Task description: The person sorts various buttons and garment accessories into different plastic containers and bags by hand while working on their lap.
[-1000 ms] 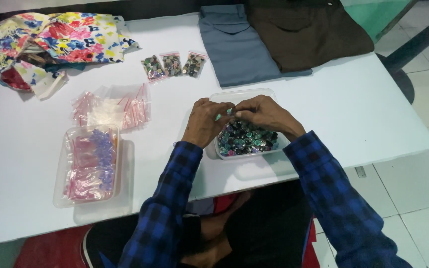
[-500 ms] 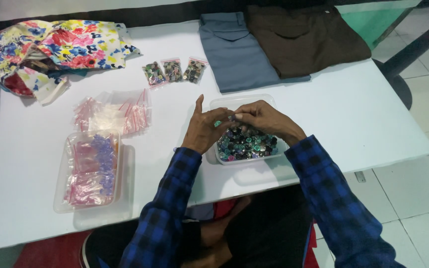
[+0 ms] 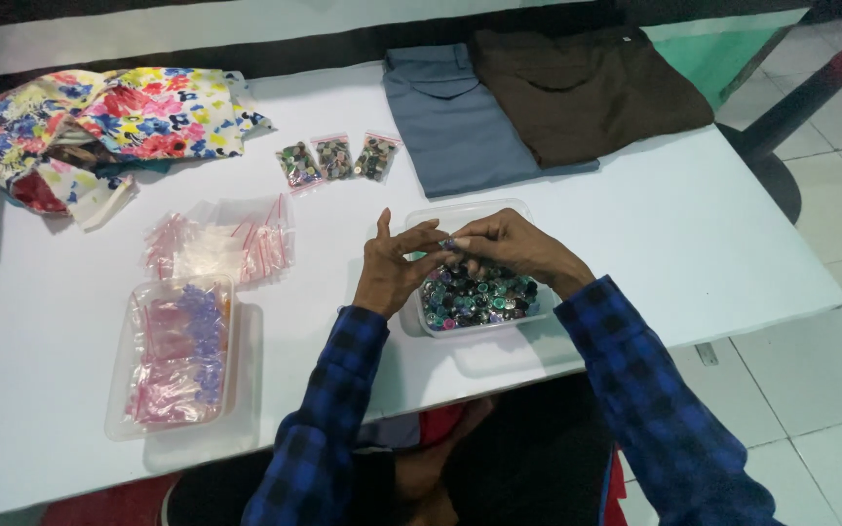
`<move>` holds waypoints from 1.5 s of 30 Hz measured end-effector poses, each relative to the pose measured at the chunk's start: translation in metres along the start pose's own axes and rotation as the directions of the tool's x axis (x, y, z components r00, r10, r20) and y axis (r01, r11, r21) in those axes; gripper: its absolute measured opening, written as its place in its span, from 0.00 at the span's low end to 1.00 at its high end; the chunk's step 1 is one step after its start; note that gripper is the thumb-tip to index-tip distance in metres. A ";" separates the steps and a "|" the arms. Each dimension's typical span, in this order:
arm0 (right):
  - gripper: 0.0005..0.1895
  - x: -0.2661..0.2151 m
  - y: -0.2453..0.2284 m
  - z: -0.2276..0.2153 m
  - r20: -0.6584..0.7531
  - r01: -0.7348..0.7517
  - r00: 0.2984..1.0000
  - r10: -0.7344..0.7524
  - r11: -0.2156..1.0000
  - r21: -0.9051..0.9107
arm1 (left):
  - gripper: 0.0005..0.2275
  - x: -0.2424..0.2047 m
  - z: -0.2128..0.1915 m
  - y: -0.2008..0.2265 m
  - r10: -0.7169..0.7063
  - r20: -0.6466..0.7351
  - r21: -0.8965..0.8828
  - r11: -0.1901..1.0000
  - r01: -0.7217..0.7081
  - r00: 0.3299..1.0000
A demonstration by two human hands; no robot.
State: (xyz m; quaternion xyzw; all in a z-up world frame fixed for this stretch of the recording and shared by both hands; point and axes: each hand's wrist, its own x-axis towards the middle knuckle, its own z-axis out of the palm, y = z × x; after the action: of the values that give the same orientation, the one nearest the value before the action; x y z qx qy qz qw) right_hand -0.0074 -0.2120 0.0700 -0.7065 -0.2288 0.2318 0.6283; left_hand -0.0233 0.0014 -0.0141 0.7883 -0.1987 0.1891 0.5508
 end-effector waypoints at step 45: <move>0.10 -0.015 -0.068 0.142 -0.178 0.333 0.835 -0.521 0.735 -0.591 | 0.10 -0.037 -0.116 0.085 0.157 -0.117 0.126 0.982 -0.142 0.981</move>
State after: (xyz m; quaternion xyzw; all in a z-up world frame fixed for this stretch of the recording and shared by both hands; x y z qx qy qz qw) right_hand -0.1091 -0.1031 0.1236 -0.8086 -0.3335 -0.1169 0.4703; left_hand -0.1082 0.0884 0.0711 0.7884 -0.2107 0.2907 0.4995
